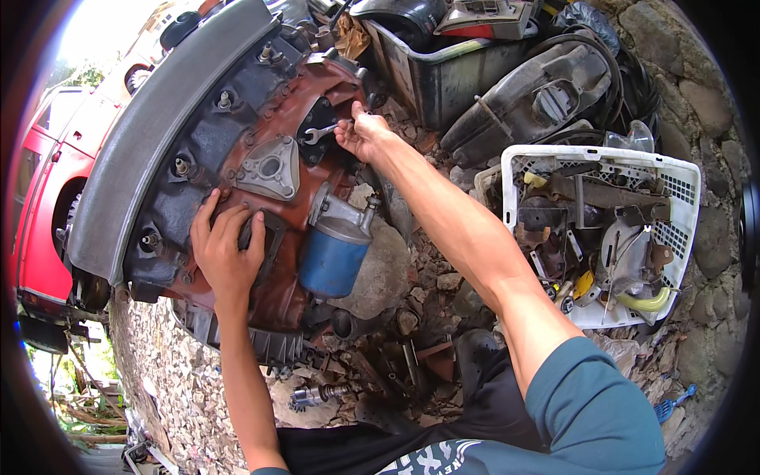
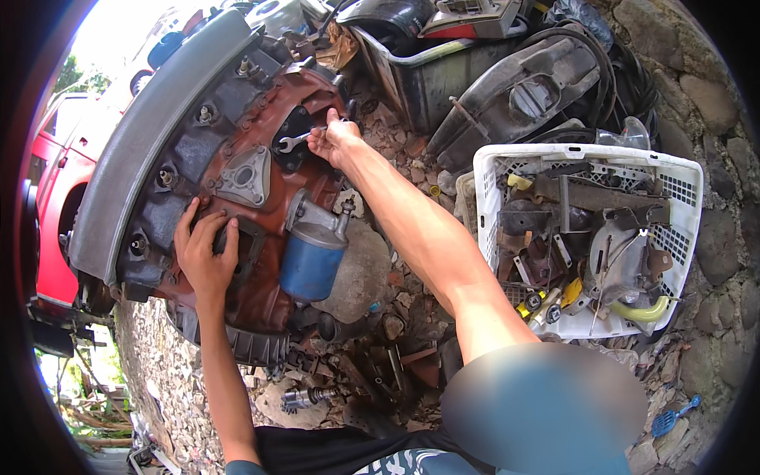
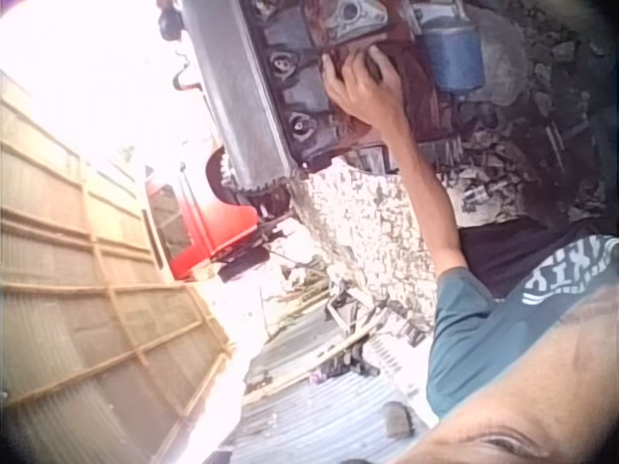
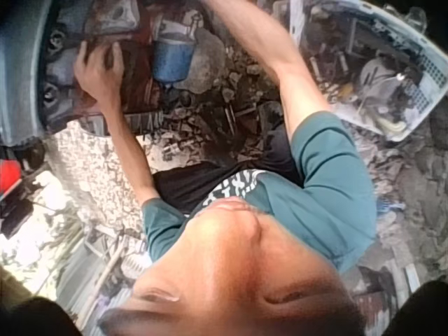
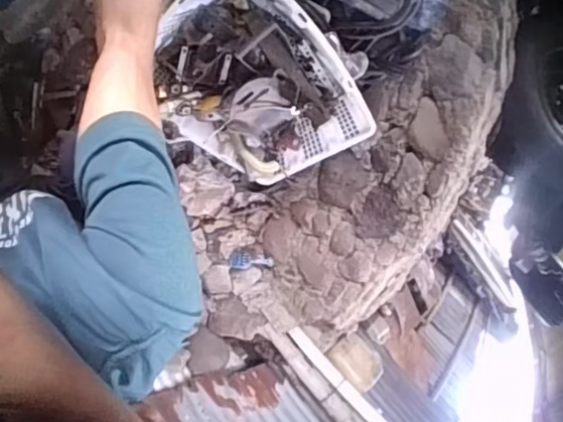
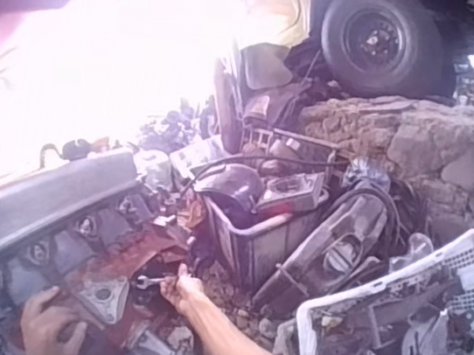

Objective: The person is working on a disassembled engine block placed on the ground. They use a wrench to tighten bolts on a metal plate attached to the engine, near a blue oil filter. The person remains seated on the ground throughout the task.

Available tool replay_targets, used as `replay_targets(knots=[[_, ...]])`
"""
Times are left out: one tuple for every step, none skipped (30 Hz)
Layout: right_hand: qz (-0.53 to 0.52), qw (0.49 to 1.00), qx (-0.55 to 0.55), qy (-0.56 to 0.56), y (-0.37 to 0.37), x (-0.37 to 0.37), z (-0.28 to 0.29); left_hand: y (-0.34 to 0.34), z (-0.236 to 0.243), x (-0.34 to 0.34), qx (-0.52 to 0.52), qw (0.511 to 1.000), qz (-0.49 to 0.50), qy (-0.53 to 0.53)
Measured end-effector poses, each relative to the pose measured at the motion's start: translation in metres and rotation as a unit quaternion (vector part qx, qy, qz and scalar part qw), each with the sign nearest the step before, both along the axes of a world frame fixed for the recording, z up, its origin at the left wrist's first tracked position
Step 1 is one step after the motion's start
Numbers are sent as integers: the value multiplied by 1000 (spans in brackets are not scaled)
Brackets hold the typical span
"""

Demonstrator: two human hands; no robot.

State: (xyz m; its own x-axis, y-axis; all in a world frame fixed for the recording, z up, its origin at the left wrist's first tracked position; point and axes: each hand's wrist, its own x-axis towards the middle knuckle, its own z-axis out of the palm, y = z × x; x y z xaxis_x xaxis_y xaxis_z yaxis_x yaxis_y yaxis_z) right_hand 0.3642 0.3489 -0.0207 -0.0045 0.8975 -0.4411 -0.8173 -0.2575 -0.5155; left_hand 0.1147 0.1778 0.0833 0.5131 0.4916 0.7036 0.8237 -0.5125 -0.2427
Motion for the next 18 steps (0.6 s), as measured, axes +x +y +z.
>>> replay_targets(knots=[[2,1000,-10,20,2,-2,-4,0,0,0,1,1000,-1,1],[4,999,-20,40,4,-4,-8,0,0,0,1,1000,-1,2],[13,999,-28,44,3,-7,-14,0,0,1,1,1000,-1,3],[20,997,-41,56,2,-10,-18,0,0,0,1,1000,0,3],[27,996,-54,67,1,-13,-22,0,0,0,1,1000,-1,3],[33,994,-67,79,-1,-15,-26,1,0,0,1,1000,-1,3],[25,993,-78,86,-1,-17,-28,1,0,0,3,1000,-2,1],[12,992,-81,97,-2,-20,-31,1,0,1,3,1000,-4,0],[0,991,-84,108,-4,-24,-33,1,0,1,3,1000,-5,-1],[-10,989,-86,119,-7,-30,-32,0,1,0,4,1000,-4,-3],[-4,988,-85,128,-11,-36,-31,0,1,-2,5,1000,-2,-1],[-35,985,-90,145,-15,-44,-29,-1,2,-4,6,1000,0,0],[-41,981,-96,165,-15,-43,-33,0,1,-1,6,1000,-4,-1],[-48,976,-102,185,-15,-41,-36,1,0,1,5,1000,-5,-5],[-42,972,-113,201,-15,-39,-40,2,-1,3,3,1000,-6,-8],[-33,967,-123,219,-17,-41,-42,1,0,2,3,1000,-5,-8],[-23,962,-134,237,-18,-43,-43,1,1,3,4,1000,-4,-8],[-33,962,-135,236,-19,-45,-44,0,1,3,4,1000,-4,-8]])
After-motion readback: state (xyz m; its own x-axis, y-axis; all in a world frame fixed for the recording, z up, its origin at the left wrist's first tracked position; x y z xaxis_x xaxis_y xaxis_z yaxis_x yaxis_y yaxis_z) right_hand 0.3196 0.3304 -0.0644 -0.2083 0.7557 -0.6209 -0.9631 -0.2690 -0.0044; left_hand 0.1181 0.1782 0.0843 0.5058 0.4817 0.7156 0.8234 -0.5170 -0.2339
